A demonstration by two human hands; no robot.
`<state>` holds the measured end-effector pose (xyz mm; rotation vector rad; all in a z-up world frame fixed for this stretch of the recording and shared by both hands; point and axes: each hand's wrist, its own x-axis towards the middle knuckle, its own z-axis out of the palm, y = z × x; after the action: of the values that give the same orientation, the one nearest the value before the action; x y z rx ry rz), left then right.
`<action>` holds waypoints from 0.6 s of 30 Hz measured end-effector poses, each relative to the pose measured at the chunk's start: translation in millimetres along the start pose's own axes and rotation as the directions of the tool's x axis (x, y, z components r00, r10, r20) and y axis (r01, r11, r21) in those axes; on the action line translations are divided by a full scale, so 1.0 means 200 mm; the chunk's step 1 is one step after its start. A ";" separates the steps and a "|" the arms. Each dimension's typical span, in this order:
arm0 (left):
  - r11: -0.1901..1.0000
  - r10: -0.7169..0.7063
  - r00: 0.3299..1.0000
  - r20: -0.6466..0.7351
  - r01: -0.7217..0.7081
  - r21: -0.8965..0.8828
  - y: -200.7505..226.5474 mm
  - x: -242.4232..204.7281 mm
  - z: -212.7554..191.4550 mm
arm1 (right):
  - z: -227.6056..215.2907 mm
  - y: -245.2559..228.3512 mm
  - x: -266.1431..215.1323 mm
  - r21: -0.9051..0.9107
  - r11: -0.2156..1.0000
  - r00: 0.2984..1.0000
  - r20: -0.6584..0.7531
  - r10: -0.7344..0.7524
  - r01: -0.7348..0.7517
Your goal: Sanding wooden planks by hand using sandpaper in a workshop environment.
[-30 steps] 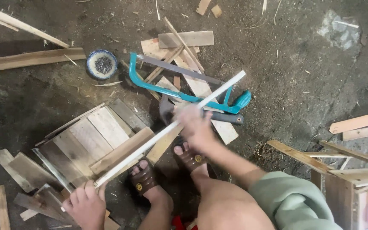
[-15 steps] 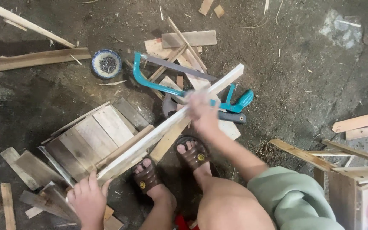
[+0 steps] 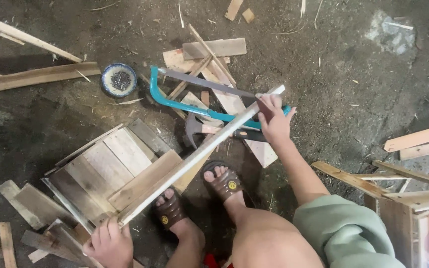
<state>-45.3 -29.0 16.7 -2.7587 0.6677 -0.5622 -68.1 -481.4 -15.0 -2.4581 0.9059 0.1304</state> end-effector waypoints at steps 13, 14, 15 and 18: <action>1.000 -0.001 0.947 0.322 0.004 -0.007 0.00 -0.07 0.05 | -0.08 -0.15 -0.17 0.059 0.998 0.957 0.288 -0.028 0.011; 1.000 -0.009 0.951 0.309 0.015 -0.017 0.00 -0.06 0.04 | -0.20 -0.20 -0.12 0.008 0.884 0.823 0.370 0.432 -0.467; 1.000 -0.005 0.951 0.308 0.010 -0.017 0.00 -0.06 0.05 | -0.14 -0.07 -0.07 0.010 0.882 0.821 0.370 0.434 -0.471; 0.999 -0.005 0.968 0.252 0.015 -0.035 0.00 -0.06 0.05 | -0.09 0.08 -0.02 -0.105 0.987 0.990 0.066 0.128 -0.121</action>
<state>-49.5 -21.4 3.9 -2.8015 0.6092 -0.1954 -83.6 -498.9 -5.6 -2.4708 1.0445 0.3140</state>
